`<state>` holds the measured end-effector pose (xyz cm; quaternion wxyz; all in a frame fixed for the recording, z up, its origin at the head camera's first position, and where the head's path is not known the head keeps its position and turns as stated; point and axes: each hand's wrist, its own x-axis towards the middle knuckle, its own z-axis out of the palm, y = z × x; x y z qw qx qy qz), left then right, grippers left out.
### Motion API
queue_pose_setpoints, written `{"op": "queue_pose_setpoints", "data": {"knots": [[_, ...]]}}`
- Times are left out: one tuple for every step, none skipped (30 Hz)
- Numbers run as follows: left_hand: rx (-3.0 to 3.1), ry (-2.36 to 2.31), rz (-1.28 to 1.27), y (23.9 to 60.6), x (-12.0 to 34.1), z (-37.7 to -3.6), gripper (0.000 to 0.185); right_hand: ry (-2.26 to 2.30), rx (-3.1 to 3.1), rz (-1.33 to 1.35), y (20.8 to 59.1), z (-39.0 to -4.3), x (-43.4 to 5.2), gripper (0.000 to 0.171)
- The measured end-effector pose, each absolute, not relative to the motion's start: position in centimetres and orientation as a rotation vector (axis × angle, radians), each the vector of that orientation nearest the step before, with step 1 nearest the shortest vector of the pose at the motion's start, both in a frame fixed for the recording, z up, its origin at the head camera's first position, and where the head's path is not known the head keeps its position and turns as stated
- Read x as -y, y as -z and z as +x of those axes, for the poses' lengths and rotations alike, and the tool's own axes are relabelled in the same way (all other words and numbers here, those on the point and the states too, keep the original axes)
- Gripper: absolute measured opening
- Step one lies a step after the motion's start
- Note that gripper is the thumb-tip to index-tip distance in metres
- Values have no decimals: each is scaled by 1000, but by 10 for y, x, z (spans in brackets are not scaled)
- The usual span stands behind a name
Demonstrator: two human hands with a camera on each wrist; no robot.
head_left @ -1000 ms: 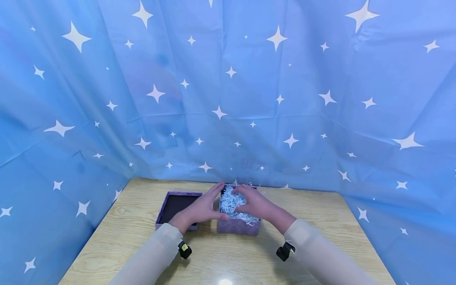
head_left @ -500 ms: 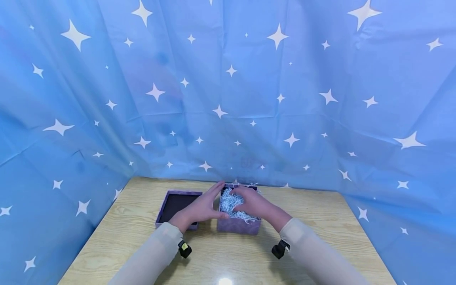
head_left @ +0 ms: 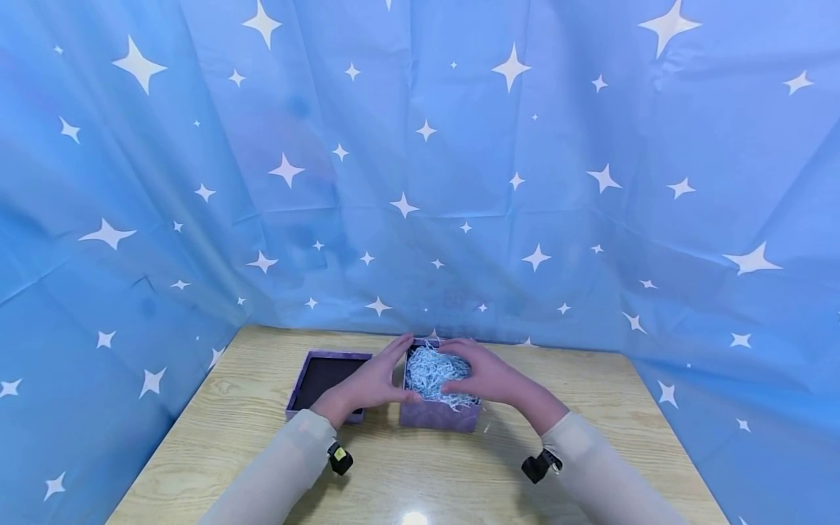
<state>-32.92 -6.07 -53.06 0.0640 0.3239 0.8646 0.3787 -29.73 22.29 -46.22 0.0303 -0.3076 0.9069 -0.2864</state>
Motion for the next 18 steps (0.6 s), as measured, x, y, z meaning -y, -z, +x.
{"op": "queue_pose_setpoints", "data": {"knots": [[-2617,-1139,984,531,61,-329,118,900,-2789,-941,462,-296,-226,85],[-2624,-1131,987,531,61,-330,118,914,-2787,-932,462,-295,-229,88],[-2627,-1129,991,531,61,-330,118,923,-2786,-931,463,-294,-231,91],[-2631,-1124,993,530,61,-330,118,923,-2785,-927,464,-293,-234,94],[-2635,-1118,996,530,61,-329,118,915,-2787,-927,465,-291,-236,97],[-2635,-1118,1000,529,61,-329,118,895,-2794,-935,466,-291,-237,97],[-2631,-1118,995,528,61,-328,118,875,-2799,-941,467,-290,-238,97],[-2625,-1123,990,527,61,-328,118,844,-2809,-950,469,-290,-238,96],[-2618,-1130,983,526,61,-327,118,811,-2819,-962,470,-289,-238,94],[-2615,-1132,974,526,61,-327,117,781,-2826,-963,470,-289,-238,91],[-2612,-1135,971,525,61,-327,117,755,-2834,-970,469,-289,-237,87],[-2613,-1132,966,525,61,-326,117,736,-2841,-969,469,-288,-236,83],[-2613,-1130,957,525,61,-326,117,722,-2841,-961,467,-288,-235,79],[-2618,-1127,957,525,61,-326,117,703,-2845,-958,466,-288,-234,75],[-2621,-1125,957,525,61,-325,117,702,-2837,-954,464,-288,-232,71],[-2624,-1123,959,524,61,-325,117,700,-2829,-954,463,-288,-231,68],[-2627,-1119,962,524,61,-325,117,697,-2821,-962,462,-288,-229,64],[-2626,-1119,965,524,61,-325,117,697,-2815,-967,462,-289,-228,63]]}}
